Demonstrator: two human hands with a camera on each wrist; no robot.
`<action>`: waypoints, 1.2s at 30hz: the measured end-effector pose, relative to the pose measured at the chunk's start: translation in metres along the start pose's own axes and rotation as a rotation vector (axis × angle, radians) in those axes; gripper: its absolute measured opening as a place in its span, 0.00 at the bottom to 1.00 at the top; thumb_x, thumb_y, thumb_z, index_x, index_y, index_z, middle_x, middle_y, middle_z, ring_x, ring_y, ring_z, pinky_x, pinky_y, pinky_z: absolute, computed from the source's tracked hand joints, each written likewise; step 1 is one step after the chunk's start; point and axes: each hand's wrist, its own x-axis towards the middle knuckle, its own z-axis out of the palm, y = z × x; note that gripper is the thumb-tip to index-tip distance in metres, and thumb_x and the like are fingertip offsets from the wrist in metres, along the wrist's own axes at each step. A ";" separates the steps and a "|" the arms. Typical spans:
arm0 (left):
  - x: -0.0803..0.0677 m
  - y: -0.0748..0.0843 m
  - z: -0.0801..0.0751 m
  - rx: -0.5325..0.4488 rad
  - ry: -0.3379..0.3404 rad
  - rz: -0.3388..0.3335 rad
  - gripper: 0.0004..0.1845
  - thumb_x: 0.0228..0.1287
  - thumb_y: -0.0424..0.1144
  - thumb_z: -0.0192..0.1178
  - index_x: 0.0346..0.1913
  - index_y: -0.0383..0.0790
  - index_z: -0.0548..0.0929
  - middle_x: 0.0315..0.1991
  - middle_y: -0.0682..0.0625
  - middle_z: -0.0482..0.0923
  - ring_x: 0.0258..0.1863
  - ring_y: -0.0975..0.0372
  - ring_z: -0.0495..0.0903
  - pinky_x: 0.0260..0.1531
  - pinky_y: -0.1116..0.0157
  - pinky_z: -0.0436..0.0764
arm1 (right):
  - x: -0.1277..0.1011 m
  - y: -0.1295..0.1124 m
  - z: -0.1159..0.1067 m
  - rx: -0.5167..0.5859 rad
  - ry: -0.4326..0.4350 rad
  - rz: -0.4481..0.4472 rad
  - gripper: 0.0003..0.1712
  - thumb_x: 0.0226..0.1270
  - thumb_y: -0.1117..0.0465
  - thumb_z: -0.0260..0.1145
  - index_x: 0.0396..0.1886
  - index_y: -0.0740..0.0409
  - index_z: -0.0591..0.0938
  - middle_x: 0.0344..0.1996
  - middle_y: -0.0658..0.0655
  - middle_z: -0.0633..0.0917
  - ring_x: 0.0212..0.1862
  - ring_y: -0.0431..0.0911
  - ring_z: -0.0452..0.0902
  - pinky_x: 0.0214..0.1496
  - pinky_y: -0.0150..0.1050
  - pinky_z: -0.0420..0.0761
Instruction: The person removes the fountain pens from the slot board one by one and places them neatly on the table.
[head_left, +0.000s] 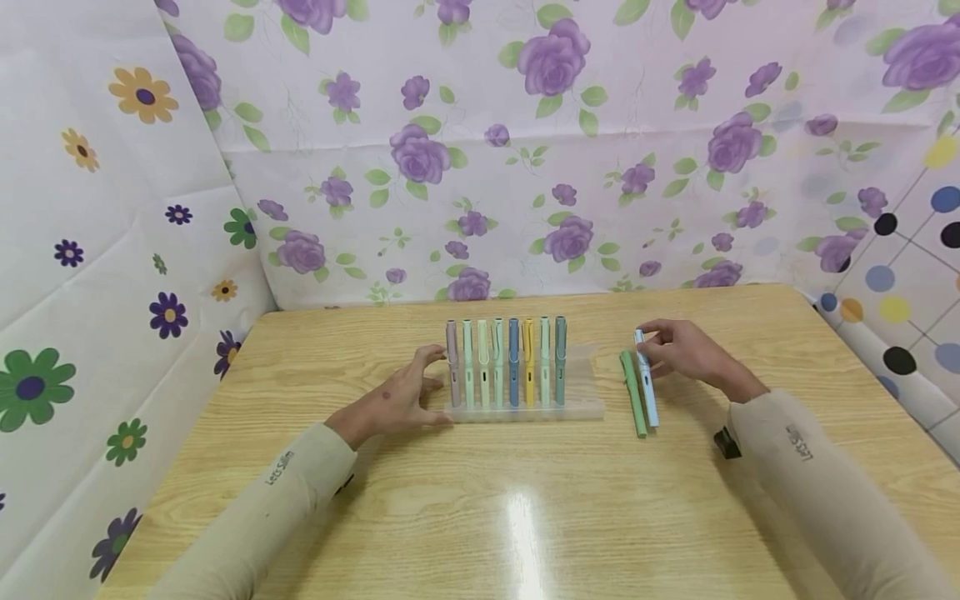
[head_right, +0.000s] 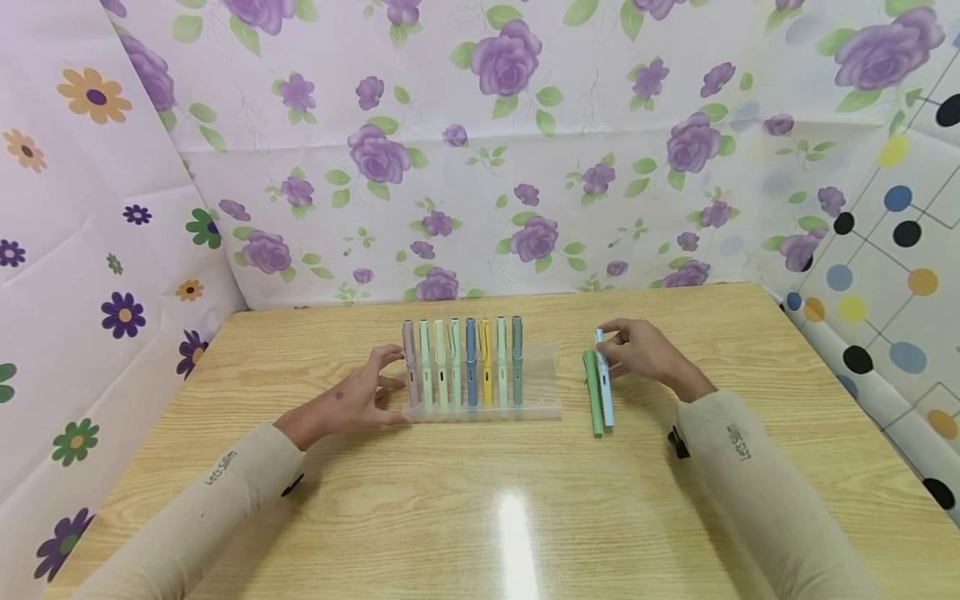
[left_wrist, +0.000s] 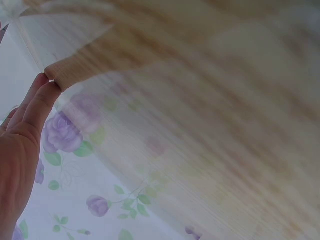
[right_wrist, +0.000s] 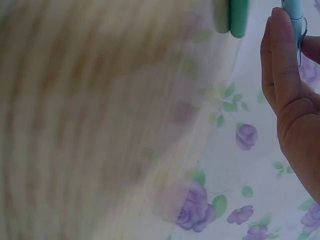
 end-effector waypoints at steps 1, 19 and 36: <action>0.000 -0.001 0.000 0.000 -0.001 0.002 0.55 0.57 0.41 0.75 0.75 0.45 0.44 0.77 0.38 0.49 0.63 0.46 0.75 0.64 0.44 0.67 | 0.000 0.002 0.000 0.000 -0.006 0.005 0.34 0.78 0.57 0.58 0.73 0.73 0.59 0.43 0.67 0.80 0.41 0.54 0.85 0.44 0.48 0.85; 0.000 -0.001 0.002 -0.004 0.004 0.000 0.55 0.57 0.43 0.75 0.75 0.48 0.44 0.78 0.39 0.49 0.63 0.47 0.75 0.64 0.43 0.67 | 0.003 0.010 0.006 -0.001 -0.039 0.109 0.32 0.77 0.62 0.58 0.70 0.78 0.61 0.48 0.71 0.80 0.42 0.52 0.84 0.43 0.46 0.86; 0.000 0.000 0.000 0.011 -0.001 0.017 0.55 0.58 0.42 0.75 0.75 0.45 0.43 0.77 0.37 0.49 0.63 0.46 0.75 0.64 0.44 0.68 | 0.011 -0.003 0.013 -0.096 -0.016 0.138 0.26 0.76 0.67 0.57 0.65 0.82 0.65 0.44 0.72 0.79 0.39 0.50 0.83 0.40 0.44 0.86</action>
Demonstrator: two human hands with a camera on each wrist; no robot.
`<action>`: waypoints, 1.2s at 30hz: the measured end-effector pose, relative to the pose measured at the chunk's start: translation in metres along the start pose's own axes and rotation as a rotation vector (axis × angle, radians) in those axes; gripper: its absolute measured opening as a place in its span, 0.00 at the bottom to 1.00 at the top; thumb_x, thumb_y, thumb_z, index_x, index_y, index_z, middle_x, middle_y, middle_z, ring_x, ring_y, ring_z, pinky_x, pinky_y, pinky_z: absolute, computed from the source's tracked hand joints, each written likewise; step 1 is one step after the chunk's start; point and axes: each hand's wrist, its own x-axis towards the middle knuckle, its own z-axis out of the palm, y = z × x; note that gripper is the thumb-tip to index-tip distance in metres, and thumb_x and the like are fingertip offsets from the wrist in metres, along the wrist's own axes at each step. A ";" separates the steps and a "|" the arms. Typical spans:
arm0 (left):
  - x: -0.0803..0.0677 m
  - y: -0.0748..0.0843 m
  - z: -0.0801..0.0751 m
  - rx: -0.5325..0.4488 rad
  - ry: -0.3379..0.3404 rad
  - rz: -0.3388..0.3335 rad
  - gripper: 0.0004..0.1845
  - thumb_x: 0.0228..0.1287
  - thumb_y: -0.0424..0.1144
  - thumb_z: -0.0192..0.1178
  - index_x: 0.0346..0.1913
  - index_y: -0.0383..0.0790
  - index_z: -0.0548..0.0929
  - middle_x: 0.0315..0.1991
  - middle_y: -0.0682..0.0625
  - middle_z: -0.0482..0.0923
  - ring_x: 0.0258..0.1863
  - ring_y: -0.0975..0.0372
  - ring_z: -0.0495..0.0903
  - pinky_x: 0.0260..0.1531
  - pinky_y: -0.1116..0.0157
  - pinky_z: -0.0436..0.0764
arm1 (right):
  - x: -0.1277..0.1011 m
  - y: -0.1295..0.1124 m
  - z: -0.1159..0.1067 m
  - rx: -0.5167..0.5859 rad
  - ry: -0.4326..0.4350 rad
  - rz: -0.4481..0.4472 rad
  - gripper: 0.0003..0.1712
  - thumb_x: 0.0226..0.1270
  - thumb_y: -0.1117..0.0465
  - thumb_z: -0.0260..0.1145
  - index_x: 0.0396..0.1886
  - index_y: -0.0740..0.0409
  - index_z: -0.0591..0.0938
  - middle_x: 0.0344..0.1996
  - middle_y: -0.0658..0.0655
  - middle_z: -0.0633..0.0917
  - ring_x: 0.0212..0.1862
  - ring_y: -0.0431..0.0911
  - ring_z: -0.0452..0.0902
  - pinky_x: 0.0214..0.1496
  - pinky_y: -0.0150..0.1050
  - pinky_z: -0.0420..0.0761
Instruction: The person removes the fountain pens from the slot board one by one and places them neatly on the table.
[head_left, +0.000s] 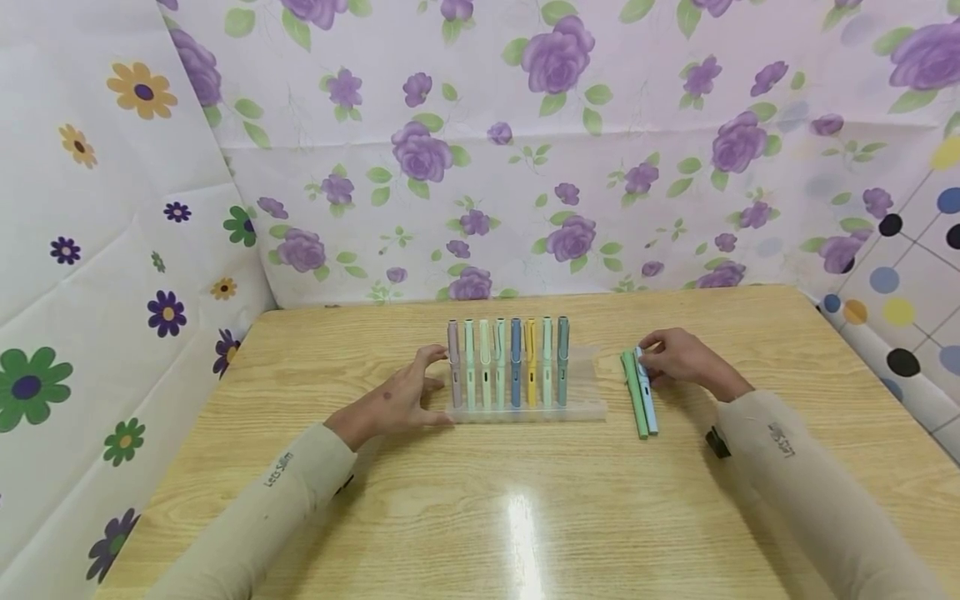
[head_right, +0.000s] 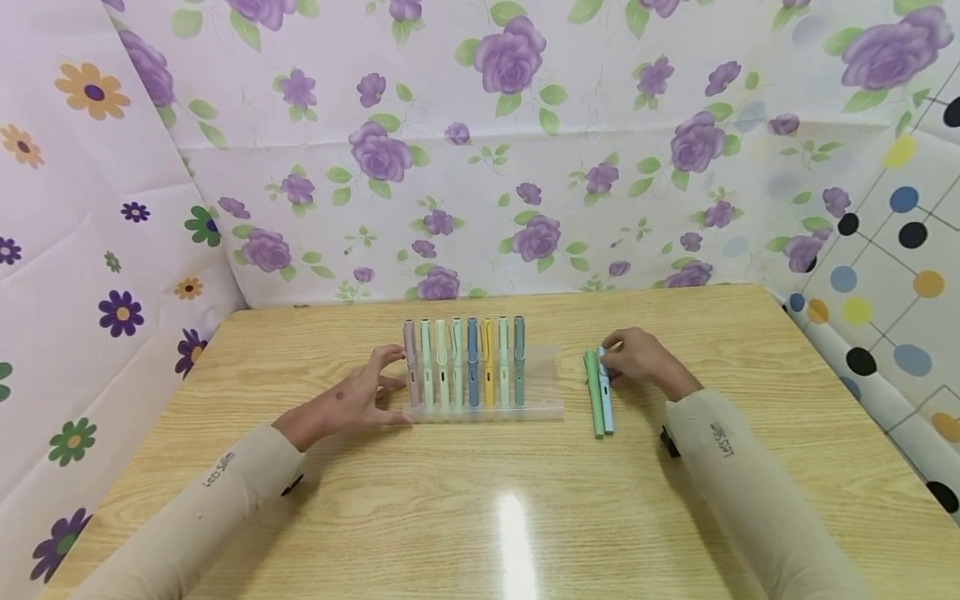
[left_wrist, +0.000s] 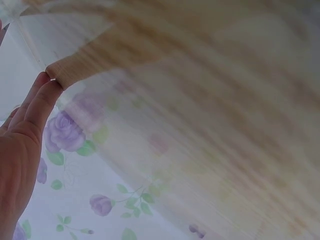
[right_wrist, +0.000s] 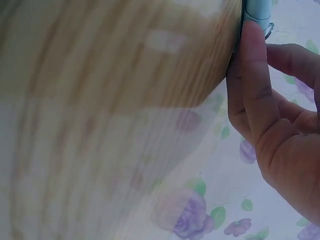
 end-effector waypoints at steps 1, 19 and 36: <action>0.000 0.000 0.000 -0.001 -0.001 -0.001 0.55 0.58 0.42 0.75 0.75 0.45 0.43 0.77 0.37 0.49 0.63 0.46 0.75 0.64 0.44 0.68 | 0.000 0.000 0.000 -0.001 -0.002 0.001 0.26 0.76 0.67 0.57 0.65 0.82 0.65 0.44 0.72 0.79 0.39 0.50 0.83 0.40 0.44 0.86; -0.001 0.000 0.000 -0.003 -0.004 0.002 0.55 0.58 0.41 0.75 0.75 0.46 0.43 0.77 0.37 0.48 0.63 0.46 0.75 0.63 0.44 0.68 | 0.000 -0.002 0.004 0.007 0.011 0.017 0.25 0.74 0.66 0.59 0.62 0.80 0.68 0.43 0.71 0.81 0.36 0.48 0.83 0.39 0.43 0.86; 0.000 0.000 0.000 0.003 0.010 0.006 0.55 0.56 0.43 0.76 0.75 0.48 0.44 0.77 0.37 0.50 0.62 0.46 0.76 0.63 0.44 0.69 | -0.006 -0.023 -0.015 -0.011 0.038 -0.041 0.29 0.78 0.60 0.56 0.67 0.77 0.65 0.53 0.76 0.76 0.45 0.57 0.84 0.47 0.48 0.85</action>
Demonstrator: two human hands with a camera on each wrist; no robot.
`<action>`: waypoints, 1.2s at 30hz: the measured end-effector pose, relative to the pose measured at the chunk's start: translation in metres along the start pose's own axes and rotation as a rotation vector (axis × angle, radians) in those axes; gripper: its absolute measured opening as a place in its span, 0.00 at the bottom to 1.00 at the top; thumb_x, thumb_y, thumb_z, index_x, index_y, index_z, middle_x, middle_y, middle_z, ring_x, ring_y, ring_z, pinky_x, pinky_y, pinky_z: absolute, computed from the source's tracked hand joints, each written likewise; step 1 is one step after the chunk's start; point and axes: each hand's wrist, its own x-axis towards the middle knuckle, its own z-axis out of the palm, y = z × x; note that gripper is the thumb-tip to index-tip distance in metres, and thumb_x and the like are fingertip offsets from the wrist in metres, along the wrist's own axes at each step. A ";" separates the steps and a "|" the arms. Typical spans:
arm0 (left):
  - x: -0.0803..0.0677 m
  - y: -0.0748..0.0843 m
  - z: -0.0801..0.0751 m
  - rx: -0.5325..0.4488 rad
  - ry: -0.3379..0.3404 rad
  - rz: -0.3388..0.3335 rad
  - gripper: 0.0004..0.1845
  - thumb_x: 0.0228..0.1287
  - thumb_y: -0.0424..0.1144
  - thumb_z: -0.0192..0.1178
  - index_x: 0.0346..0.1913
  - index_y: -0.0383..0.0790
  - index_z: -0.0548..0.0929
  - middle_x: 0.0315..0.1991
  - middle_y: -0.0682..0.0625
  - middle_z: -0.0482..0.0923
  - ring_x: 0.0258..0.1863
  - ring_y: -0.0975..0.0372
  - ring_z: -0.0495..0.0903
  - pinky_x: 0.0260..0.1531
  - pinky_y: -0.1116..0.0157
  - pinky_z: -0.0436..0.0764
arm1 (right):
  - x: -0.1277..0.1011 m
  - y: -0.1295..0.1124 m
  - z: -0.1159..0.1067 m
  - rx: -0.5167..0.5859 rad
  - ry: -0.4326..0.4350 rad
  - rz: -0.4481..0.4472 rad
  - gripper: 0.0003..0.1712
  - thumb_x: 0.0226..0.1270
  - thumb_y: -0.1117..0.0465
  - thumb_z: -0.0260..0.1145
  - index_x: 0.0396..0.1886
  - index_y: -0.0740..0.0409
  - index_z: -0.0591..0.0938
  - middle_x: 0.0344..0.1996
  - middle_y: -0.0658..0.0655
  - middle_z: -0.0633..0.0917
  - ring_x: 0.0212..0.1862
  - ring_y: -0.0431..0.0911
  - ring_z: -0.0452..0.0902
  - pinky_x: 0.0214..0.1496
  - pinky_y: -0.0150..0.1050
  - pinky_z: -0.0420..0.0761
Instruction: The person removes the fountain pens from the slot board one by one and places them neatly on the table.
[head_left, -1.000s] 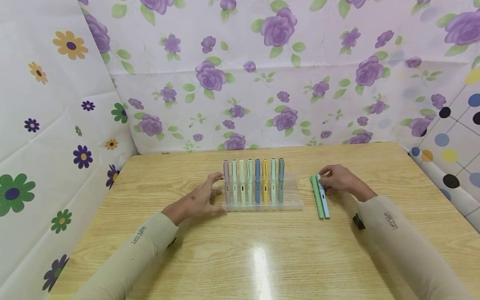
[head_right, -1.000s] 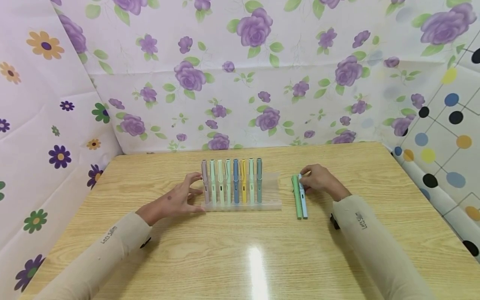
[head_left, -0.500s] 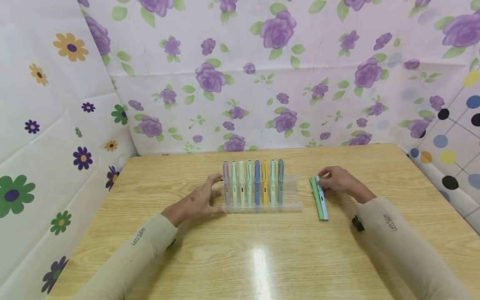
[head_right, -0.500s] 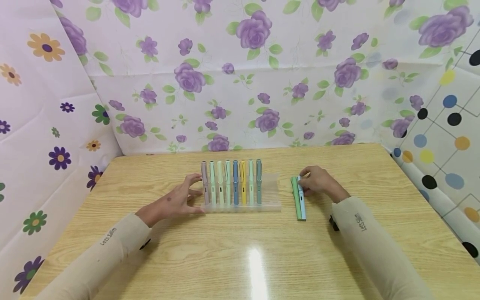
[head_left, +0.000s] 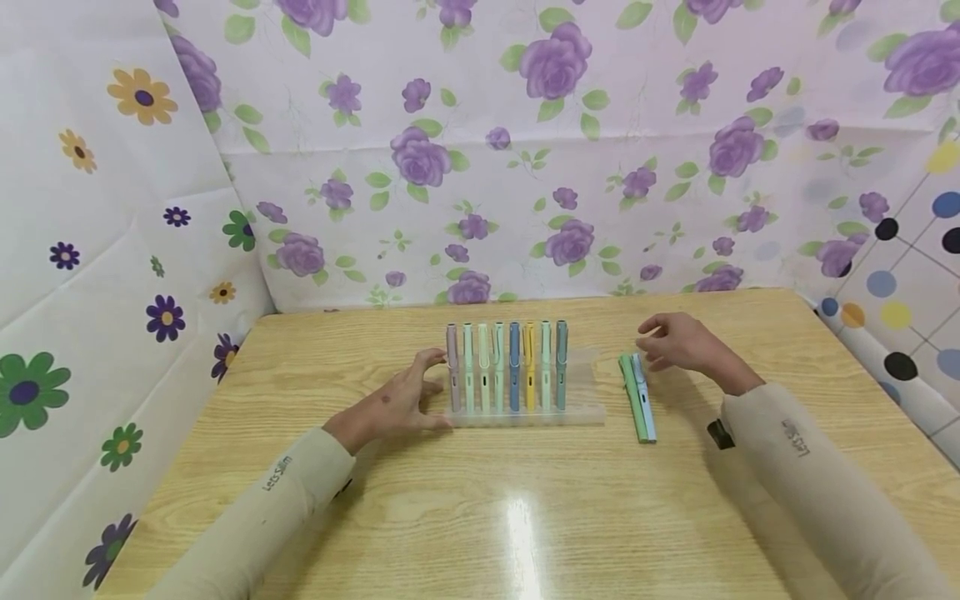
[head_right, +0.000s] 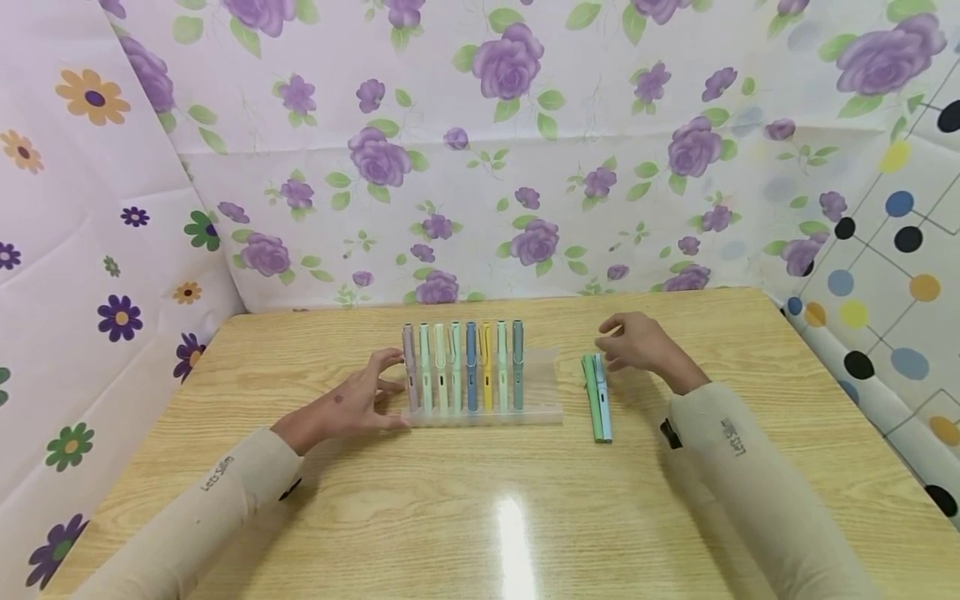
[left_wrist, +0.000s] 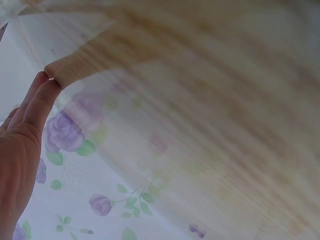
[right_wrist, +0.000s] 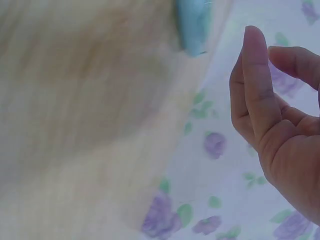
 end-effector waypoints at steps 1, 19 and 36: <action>0.000 0.000 0.000 0.002 0.001 -0.001 0.55 0.56 0.43 0.76 0.75 0.48 0.44 0.77 0.37 0.50 0.62 0.46 0.76 0.63 0.44 0.69 | 0.000 -0.004 0.000 0.000 -0.002 -0.018 0.29 0.78 0.59 0.56 0.67 0.77 0.65 0.53 0.77 0.76 0.45 0.57 0.84 0.47 0.49 0.85; -0.002 -0.001 0.002 0.016 0.014 -0.022 0.57 0.54 0.45 0.78 0.74 0.49 0.45 0.76 0.40 0.53 0.61 0.47 0.77 0.60 0.44 0.73 | 0.003 -0.056 0.028 0.023 0.053 -0.236 0.23 0.77 0.61 0.59 0.64 0.71 0.72 0.50 0.69 0.81 0.52 0.62 0.81 0.55 0.53 0.81; 0.000 -0.001 0.002 0.032 0.018 -0.017 0.56 0.54 0.44 0.77 0.74 0.52 0.45 0.76 0.41 0.54 0.60 0.49 0.78 0.60 0.45 0.73 | 0.009 -0.065 0.038 -0.030 0.038 -0.313 0.27 0.74 0.59 0.64 0.68 0.65 0.73 0.53 0.65 0.83 0.54 0.57 0.81 0.56 0.52 0.80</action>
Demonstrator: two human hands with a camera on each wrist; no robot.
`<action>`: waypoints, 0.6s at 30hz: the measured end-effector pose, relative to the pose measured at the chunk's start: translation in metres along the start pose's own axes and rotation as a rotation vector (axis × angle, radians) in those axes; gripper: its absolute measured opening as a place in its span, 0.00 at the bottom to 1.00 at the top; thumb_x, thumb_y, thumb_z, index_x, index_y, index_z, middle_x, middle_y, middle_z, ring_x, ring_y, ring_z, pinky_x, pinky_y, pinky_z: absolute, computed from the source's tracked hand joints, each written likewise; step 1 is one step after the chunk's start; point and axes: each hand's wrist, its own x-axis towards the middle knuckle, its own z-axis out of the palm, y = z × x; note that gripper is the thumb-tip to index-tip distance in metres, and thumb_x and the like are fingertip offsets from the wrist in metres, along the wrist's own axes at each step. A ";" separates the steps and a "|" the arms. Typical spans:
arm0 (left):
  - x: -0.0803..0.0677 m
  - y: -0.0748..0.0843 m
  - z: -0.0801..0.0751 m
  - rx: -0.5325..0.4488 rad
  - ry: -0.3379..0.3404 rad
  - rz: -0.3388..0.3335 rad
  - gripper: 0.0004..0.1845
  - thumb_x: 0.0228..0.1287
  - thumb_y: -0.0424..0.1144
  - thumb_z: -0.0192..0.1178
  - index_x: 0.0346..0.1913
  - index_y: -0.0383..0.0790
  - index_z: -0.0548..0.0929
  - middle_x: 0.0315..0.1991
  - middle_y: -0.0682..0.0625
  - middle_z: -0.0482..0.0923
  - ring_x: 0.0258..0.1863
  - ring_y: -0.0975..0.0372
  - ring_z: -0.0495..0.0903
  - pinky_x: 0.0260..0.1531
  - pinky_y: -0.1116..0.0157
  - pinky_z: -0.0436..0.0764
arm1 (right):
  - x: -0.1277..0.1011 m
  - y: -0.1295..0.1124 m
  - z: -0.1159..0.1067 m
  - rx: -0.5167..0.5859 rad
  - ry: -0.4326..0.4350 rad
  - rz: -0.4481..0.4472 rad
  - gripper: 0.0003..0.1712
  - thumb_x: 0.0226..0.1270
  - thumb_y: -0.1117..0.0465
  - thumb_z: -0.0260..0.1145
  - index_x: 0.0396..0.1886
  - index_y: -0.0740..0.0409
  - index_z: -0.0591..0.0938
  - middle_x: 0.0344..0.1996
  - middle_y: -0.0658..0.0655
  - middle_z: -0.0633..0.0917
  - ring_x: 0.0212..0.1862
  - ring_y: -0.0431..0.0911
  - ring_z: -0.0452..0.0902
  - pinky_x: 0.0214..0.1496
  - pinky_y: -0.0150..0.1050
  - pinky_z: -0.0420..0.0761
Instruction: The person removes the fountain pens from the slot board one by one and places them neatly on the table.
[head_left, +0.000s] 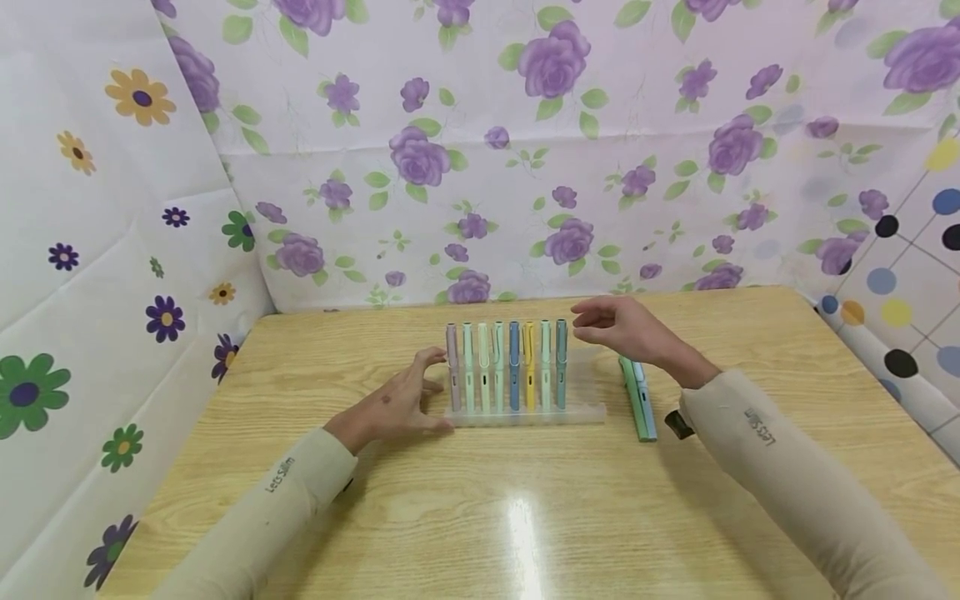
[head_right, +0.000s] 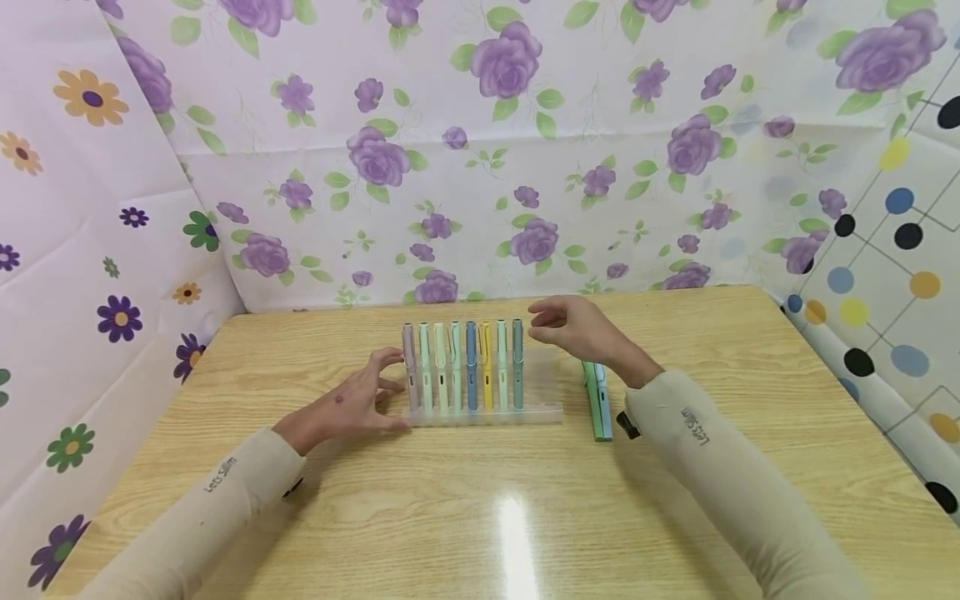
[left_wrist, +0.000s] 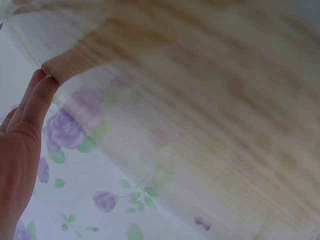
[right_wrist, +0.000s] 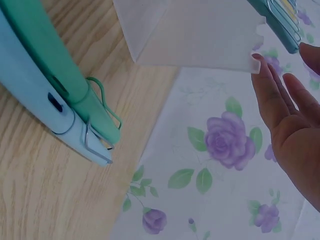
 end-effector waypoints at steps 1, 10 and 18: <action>0.000 0.000 0.000 0.003 0.001 -0.001 0.56 0.54 0.44 0.77 0.74 0.52 0.45 0.76 0.41 0.54 0.60 0.49 0.78 0.60 0.45 0.73 | 0.001 0.000 0.001 0.002 -0.008 -0.012 0.27 0.74 0.60 0.64 0.68 0.66 0.73 0.53 0.65 0.83 0.54 0.57 0.81 0.55 0.51 0.80; 0.001 0.001 -0.002 -0.003 -0.007 0.004 0.56 0.55 0.44 0.77 0.75 0.50 0.44 0.76 0.41 0.53 0.60 0.49 0.78 0.61 0.45 0.72 | 0.003 -0.002 0.010 0.018 -0.027 -0.054 0.25 0.73 0.64 0.64 0.66 0.66 0.75 0.52 0.67 0.84 0.52 0.56 0.83 0.53 0.51 0.81; 0.000 0.000 -0.002 0.004 -0.006 0.010 0.56 0.55 0.44 0.77 0.75 0.48 0.44 0.76 0.40 0.53 0.60 0.49 0.78 0.60 0.44 0.73 | 0.004 -0.006 0.015 0.043 -0.013 -0.034 0.20 0.71 0.63 0.67 0.58 0.66 0.76 0.45 0.63 0.86 0.49 0.57 0.83 0.45 0.45 0.80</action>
